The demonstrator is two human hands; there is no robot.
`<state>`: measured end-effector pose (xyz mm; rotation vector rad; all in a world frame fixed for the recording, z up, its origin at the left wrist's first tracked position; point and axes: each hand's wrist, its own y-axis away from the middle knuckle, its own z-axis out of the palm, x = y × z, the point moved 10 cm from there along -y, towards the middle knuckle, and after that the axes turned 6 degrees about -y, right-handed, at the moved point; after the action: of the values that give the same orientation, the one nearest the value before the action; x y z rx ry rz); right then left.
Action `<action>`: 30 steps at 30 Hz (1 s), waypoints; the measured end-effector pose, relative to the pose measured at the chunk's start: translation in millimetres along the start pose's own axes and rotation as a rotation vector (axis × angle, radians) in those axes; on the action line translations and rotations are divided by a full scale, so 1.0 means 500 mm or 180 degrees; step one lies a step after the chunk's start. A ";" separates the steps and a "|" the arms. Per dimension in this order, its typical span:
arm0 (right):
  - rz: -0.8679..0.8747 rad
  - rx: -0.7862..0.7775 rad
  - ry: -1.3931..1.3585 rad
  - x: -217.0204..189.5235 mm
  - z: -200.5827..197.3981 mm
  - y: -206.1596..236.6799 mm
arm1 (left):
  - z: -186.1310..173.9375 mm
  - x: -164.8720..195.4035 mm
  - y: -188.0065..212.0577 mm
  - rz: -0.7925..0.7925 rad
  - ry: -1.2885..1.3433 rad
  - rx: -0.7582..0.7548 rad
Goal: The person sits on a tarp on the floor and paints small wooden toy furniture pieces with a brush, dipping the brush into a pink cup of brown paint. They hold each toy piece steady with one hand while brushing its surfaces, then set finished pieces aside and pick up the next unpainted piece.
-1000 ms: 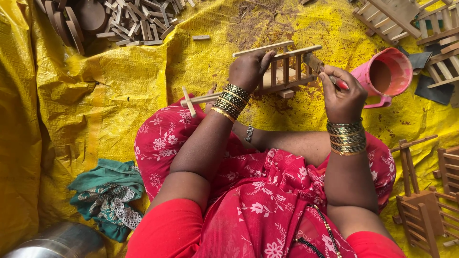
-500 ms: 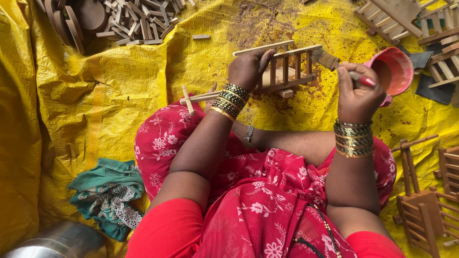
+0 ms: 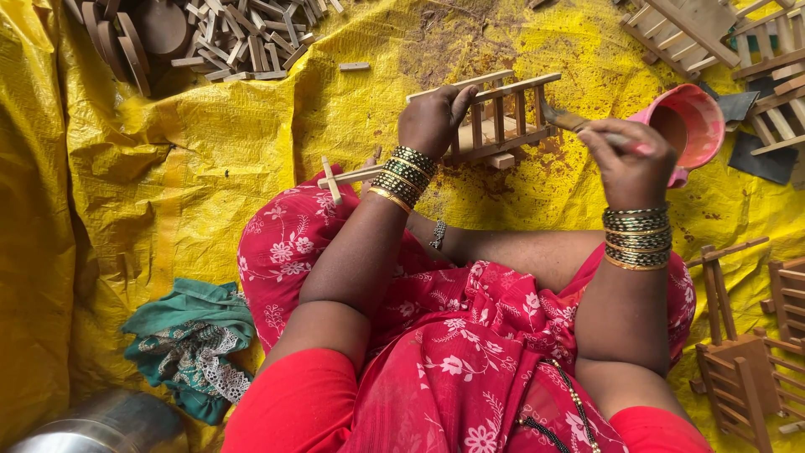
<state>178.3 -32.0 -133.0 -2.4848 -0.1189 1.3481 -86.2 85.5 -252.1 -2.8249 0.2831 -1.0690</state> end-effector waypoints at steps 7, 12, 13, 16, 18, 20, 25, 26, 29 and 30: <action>0.0035 0.0640 -0.1275 0.071 -0.024 0.000 | 0.002 0.012 0.002 0.0142 -0.0036 0.0018; -0.0113 0.0478 -0.0808 0.053 0.001 0.008 | 0.003 0.003 0.001 0.0114 0.0075 -0.0002; -0.0026 0.0380 -0.0647 0.049 0.003 0.011 | 0.001 0.002 0.001 0.0115 0.0050 0.0025; 0.0145 0.0147 -0.0238 0.030 -0.002 0.018 | 0.000 0.000 0.000 0.0074 0.0012 0.0045; 0.0149 0.0072 -0.0070 0.013 -0.006 0.018 | 0.006 -0.004 0.000 -0.0023 0.0033 -0.0029; 0.0103 0.0263 -0.0561 0.001 -0.009 0.012 | 0.002 0.001 0.002 0.0040 0.0026 0.0071; -0.0109 0.0519 -0.0610 -0.021 0.013 0.000 | 0.011 0.005 0.003 0.0149 -0.0018 -0.0107; 0.0024 0.0408 -0.0481 -0.017 0.020 0.000 | 0.008 0.003 0.002 0.0129 -0.0020 -0.0075; 0.0279 0.0142 0.0019 -0.016 0.016 0.008 | 0.004 0.000 -0.001 0.0056 -0.0051 -0.0065; 0.0339 0.0065 0.0205 -0.016 0.015 0.010 | 0.004 0.000 -0.001 0.0029 -0.0066 -0.0075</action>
<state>167.4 -36.7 -132.0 -2.5466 0.0420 1.3012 -84.7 86.2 -253.4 -2.8508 0.3083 -1.0408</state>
